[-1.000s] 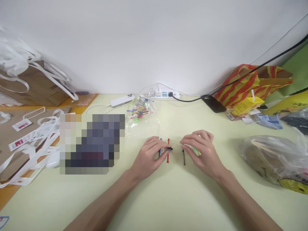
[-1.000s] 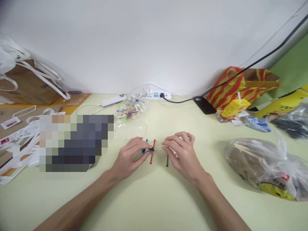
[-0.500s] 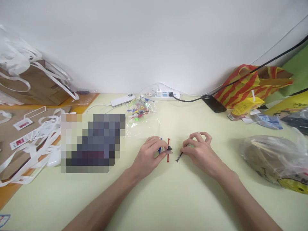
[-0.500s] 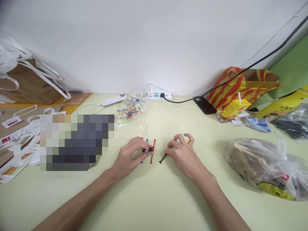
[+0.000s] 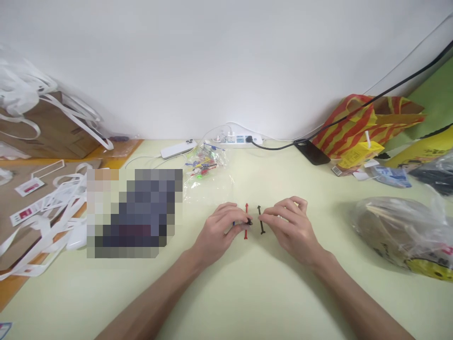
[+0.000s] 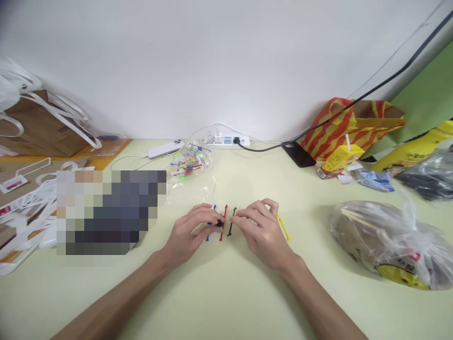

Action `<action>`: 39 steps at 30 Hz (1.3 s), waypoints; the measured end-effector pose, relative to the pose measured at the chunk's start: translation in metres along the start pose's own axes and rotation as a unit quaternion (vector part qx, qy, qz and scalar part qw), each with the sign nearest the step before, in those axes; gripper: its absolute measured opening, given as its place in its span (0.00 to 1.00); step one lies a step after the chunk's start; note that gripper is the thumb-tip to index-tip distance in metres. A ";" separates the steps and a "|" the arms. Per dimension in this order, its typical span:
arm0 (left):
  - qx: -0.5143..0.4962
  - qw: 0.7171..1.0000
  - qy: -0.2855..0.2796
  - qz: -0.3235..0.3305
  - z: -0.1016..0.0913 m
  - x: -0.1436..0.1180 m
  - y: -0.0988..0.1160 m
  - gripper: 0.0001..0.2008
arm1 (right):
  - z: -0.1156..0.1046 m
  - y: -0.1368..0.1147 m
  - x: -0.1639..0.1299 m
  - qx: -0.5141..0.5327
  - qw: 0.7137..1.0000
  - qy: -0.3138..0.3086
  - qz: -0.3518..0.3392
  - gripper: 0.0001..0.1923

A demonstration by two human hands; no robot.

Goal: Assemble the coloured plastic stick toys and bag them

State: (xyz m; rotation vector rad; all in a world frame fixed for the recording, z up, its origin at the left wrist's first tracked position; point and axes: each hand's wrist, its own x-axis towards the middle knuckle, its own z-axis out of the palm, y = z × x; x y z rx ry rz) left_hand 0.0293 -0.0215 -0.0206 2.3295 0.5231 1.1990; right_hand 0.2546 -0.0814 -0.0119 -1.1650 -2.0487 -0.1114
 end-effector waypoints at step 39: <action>-0.003 0.997 0.066 0.027 -0.002 0.007 0.013 0.07 | 0.013 -0.034 0.002 0.298 0.944 0.037 0.138 0.13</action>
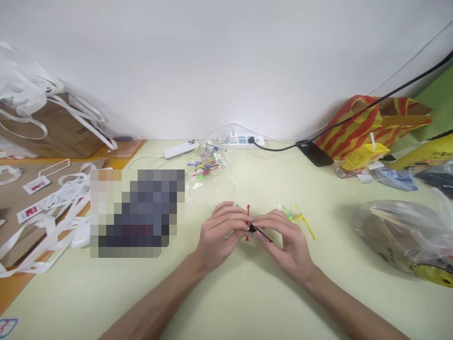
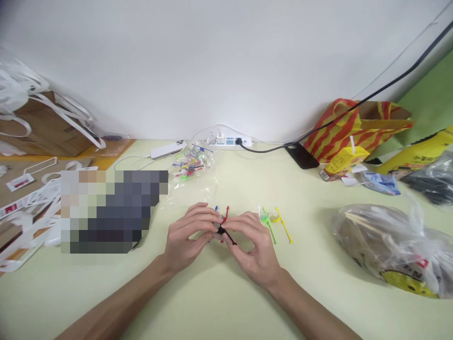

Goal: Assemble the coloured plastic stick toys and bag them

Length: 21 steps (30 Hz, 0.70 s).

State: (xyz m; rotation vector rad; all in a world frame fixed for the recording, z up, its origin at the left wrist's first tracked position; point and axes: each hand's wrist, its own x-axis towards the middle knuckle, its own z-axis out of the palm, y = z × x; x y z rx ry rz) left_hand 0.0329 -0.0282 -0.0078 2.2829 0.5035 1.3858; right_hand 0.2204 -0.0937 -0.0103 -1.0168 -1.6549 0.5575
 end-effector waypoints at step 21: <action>0.092 0.982 -0.162 0.018 -0.007 0.036 -0.013 0.07 | -0.059 0.024 0.017 -0.240 0.968 0.054 -0.044 0.11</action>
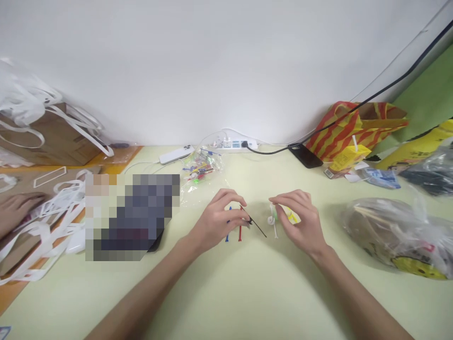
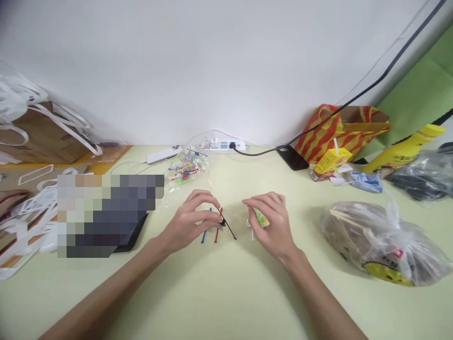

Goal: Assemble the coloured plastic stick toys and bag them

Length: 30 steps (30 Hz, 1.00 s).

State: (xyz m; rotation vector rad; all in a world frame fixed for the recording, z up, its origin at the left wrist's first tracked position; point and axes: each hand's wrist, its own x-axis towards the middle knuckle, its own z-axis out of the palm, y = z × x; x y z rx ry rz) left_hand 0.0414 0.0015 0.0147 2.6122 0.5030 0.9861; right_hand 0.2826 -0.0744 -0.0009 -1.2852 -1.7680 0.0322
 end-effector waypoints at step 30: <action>-0.037 0.988 -0.129 -0.073 0.019 0.022 0.014 0.16 | -0.006 -0.005 0.004 0.036 0.977 -0.211 -0.022 0.04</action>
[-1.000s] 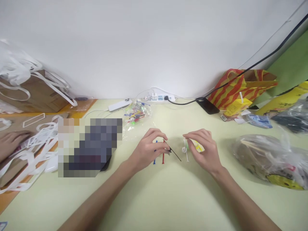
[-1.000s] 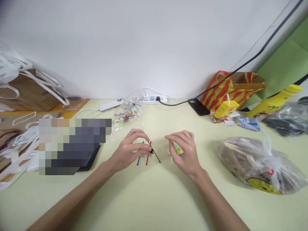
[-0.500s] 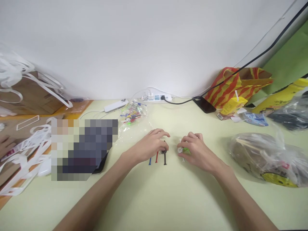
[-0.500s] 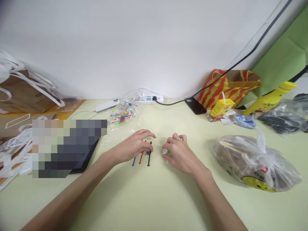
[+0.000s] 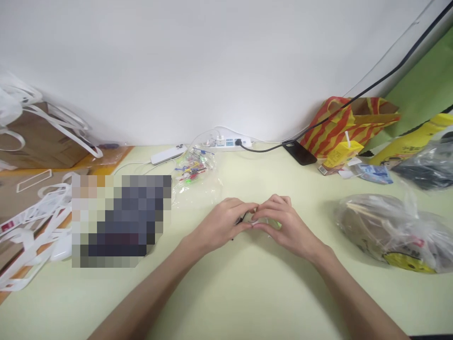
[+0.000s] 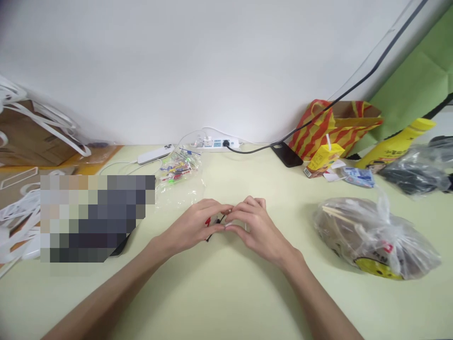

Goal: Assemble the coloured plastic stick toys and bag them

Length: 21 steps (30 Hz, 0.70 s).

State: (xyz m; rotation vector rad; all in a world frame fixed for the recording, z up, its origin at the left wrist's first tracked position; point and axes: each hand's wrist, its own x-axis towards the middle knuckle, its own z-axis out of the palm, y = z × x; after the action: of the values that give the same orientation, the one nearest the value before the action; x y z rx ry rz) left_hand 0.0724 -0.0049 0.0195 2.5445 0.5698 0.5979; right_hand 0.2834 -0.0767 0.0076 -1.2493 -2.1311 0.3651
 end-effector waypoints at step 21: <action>0.081 0.987 -0.112 0.076 0.007 -0.011 -0.016 0.02 | -0.002 0.029 -0.012 -0.241 0.970 -0.033 0.010 0.07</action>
State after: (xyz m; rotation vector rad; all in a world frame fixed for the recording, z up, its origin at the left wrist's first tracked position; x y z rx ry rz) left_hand 0.0625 0.0000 0.0022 2.7800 0.3599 0.3204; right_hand 0.3088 -0.0720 -0.0104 -1.5400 -2.3483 -0.1202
